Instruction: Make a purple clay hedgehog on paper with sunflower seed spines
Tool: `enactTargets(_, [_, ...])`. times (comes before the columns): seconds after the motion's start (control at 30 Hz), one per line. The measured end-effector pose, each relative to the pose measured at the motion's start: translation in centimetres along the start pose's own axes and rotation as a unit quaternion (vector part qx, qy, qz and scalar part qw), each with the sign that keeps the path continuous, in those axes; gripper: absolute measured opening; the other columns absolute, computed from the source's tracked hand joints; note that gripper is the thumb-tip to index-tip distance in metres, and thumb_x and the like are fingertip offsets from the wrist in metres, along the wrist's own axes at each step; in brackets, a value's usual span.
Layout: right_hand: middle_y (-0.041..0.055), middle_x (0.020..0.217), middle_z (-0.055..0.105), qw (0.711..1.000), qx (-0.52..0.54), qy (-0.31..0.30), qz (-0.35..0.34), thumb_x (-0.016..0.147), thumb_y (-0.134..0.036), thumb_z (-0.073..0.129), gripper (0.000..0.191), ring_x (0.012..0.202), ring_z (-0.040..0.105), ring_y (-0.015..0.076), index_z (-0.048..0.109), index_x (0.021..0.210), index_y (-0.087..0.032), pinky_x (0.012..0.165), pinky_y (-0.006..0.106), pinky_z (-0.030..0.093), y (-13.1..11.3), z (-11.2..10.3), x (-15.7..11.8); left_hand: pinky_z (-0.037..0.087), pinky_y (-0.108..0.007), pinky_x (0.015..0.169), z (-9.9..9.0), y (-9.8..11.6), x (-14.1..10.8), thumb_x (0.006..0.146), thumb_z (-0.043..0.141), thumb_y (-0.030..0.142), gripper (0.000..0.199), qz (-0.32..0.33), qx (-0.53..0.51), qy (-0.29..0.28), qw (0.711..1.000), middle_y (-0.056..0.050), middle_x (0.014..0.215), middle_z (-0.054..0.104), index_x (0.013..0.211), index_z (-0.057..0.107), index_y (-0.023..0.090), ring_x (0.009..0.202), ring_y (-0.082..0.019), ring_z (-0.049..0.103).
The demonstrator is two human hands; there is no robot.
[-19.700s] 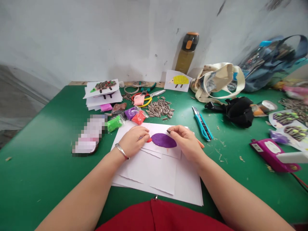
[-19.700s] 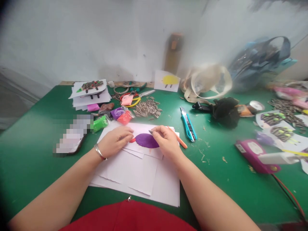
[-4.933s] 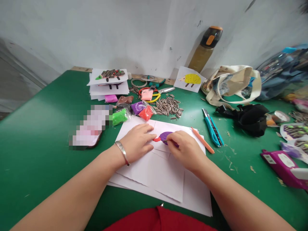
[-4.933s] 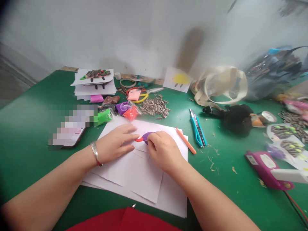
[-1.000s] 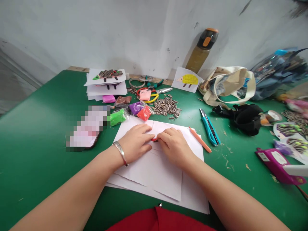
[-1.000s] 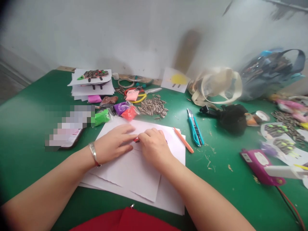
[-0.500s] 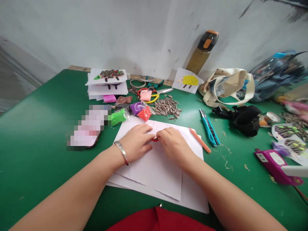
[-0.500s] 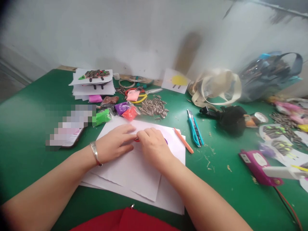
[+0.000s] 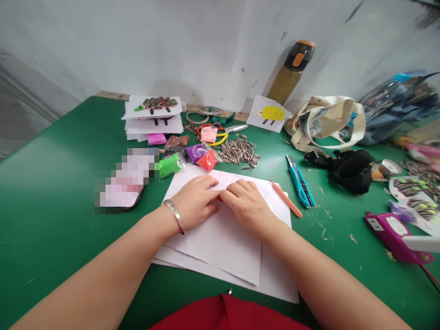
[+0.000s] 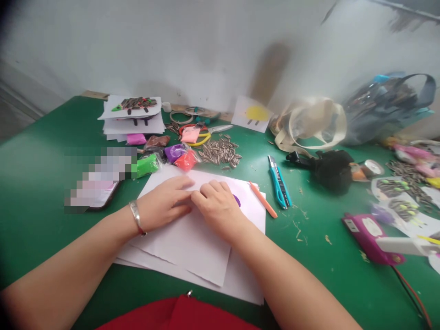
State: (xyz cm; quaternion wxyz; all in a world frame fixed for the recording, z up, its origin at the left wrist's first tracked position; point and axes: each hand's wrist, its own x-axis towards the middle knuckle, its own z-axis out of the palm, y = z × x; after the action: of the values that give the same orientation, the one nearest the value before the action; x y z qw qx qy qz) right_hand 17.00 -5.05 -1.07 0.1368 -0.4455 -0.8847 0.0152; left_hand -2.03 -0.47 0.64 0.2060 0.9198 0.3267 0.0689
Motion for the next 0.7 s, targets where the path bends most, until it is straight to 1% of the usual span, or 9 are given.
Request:
enactTargets(0.1, [0.0069, 0.086, 0.061, 1.000, 0.017, 0.010, 0.012, 0.095, -0.012, 0.047, 0.017, 0.084, 0.047, 0.0214, 0.063, 0.090, -0.017, 0.077, 0.034, 0.036, 0.15, 0.07, -0.11, 0.045, -0.042, 0.096, 0.00, -0.01, 0.05, 0.081, 0.066, 0.017, 0.018, 0.003, 0.001, 0.002, 1.000, -0.010, 0.111, 0.058, 0.098, 0.071, 0.018, 0.105, -0.026, 0.053])
enactTargets(0.27, [0.0069, 0.089, 0.062, 0.994, 0.093, 0.040, 0.039, 0.092, -0.006, 0.046, 0.019, 0.085, 0.049, 0.0203, 0.061, 0.089, -0.017, 0.078, 0.032, 0.038, 0.34, 0.41, -0.19, 0.047, -0.041, 0.091, -0.06, 0.01, 0.05, 0.081, 0.064, 0.016, 0.021, 0.008, 0.007, -0.002, 1.000, -0.009, 0.105, 0.058, 0.101, 0.071, 0.018, 0.100, -0.026, 0.054])
enactTargets(0.33, [0.0065, 0.088, 0.062, 0.995, 0.087, 0.041, 0.036, 0.093, -0.006, 0.045, 0.020, 0.084, 0.049, 0.0203, 0.061, 0.089, -0.018, 0.079, 0.032, 0.038, 0.32, 0.49, -0.17, 0.046, -0.041, 0.092, -0.06, 0.02, 0.03, 0.081, 0.064, 0.016, 0.022, 0.006, 0.005, -0.004, 1.000, -0.010, 0.107, 0.058, 0.102, 0.071, 0.018, 0.102, -0.026, 0.054])
enactTargets(0.43, [0.0065, 0.086, 0.062, 0.998, 0.047, 0.026, 0.025, 0.094, -0.010, 0.047, 0.018, 0.083, 0.047, 0.0208, 0.063, 0.090, -0.017, 0.079, 0.033, 0.038, 0.23, 0.52, -0.10, 0.045, -0.042, 0.096, 0.02, -0.03, -0.01, 0.081, 0.064, 0.016, 0.023, 0.004, 0.002, 0.000, 1.000, -0.010, 0.110, 0.058, 0.103, 0.070, 0.018, 0.104, -0.026, 0.053])
enactTargets(0.53, [0.0067, 0.086, 0.062, 0.999, 0.023, 0.013, 0.020, 0.094, -0.011, 0.049, 0.016, 0.082, 0.047, 0.0211, 0.064, 0.090, -0.017, 0.079, 0.034, 0.038, 0.19, 0.52, -0.05, 0.045, -0.042, 0.096, 0.07, -0.09, -0.01, 0.081, 0.065, 0.017, 0.021, 0.003, 0.005, 0.001, 1.000, -0.010, 0.109, 0.058, 0.101, 0.070, 0.018, 0.104, -0.026, 0.053])
enactTargets(0.6, [0.0064, 0.085, 0.062, 0.999, 0.028, 0.018, 0.026, 0.094, -0.010, 0.048, 0.017, 0.082, 0.048, 0.0210, 0.064, 0.090, -0.017, 0.078, 0.034, 0.038, 0.26, 0.46, -0.07, 0.045, -0.042, 0.095, 0.04, -0.09, 0.01, 0.081, 0.065, 0.017, 0.020, 0.004, 0.008, -0.002, 1.000, -0.010, 0.109, 0.058, 0.100, 0.071, 0.017, 0.103, -0.026, 0.053])
enactTargets(0.7, [0.0060, 0.084, 0.062, 0.996, 0.066, 0.045, 0.043, 0.095, -0.010, 0.045, 0.020, 0.082, 0.050, 0.0204, 0.062, 0.087, -0.018, 0.076, 0.034, 0.039, 0.61, 0.00, -0.32, 0.046, -0.042, 0.093, -0.05, -0.03, 0.02, 0.082, 0.064, 0.018, 0.021, 0.004, 0.014, -0.006, 1.000, -0.010, 0.108, 0.058, 0.101, 0.071, 0.018, 0.102, -0.026, 0.054])
